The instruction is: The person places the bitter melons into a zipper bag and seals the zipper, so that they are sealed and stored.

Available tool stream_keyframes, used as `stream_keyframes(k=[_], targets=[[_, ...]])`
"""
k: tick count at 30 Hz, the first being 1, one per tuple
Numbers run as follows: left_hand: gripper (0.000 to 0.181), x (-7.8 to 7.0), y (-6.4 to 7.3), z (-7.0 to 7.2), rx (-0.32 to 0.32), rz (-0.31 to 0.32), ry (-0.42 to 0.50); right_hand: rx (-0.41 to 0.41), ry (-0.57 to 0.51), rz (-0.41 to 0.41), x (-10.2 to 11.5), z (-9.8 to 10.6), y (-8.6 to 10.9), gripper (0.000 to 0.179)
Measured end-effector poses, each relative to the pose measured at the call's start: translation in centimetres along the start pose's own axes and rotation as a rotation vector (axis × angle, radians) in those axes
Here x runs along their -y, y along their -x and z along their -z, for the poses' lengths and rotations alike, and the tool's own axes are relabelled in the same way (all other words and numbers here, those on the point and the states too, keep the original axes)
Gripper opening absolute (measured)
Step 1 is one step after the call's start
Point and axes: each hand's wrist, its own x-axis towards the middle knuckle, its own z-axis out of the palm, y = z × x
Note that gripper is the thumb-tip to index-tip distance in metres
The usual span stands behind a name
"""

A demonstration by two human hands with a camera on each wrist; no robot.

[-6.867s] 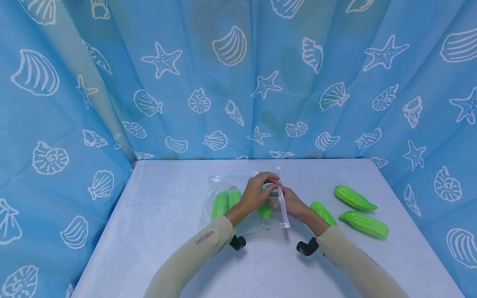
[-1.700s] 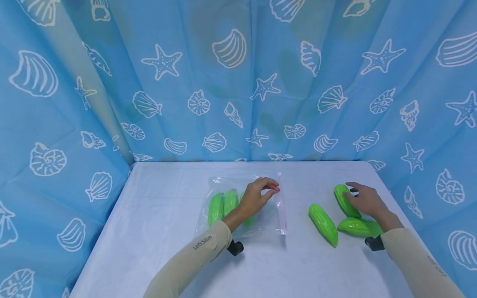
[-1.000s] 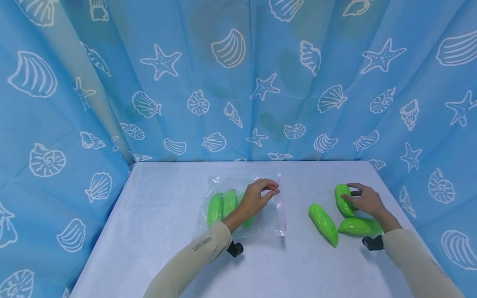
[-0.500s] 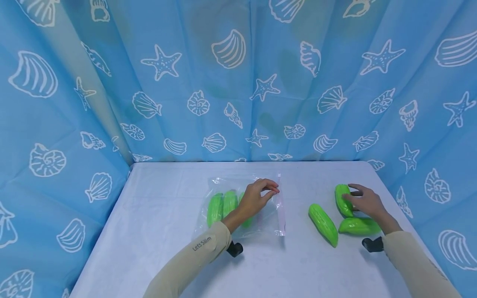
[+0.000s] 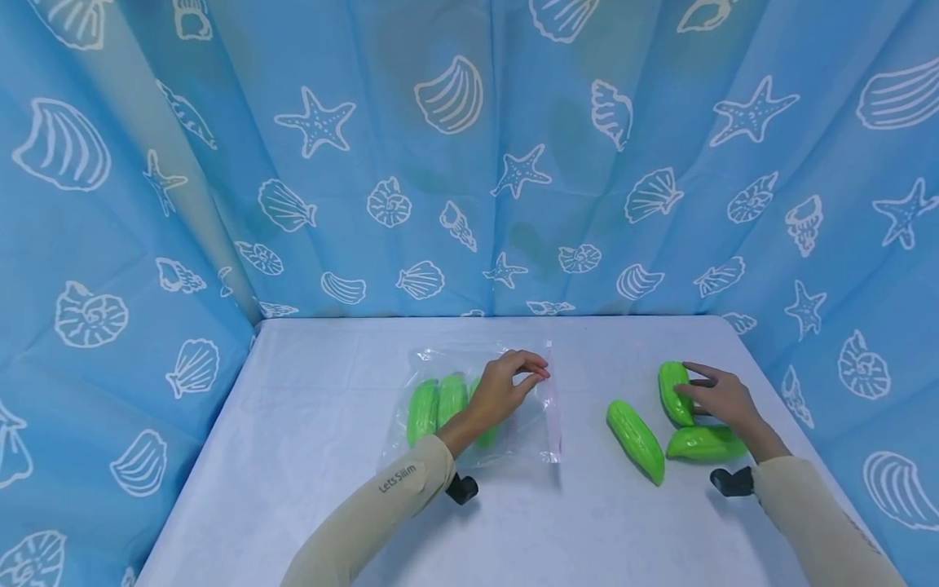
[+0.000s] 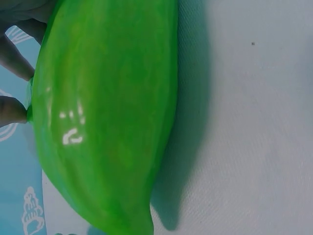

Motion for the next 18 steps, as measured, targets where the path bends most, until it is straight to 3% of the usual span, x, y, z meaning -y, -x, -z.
stream_keyframes(k=[18], targets=[[0.019, 0.16, 0.03, 0.10, -0.007, -0.044, 0.000, -0.030, -0.037, -0.021, 0.27, -0.48, -0.13, 0.077]])
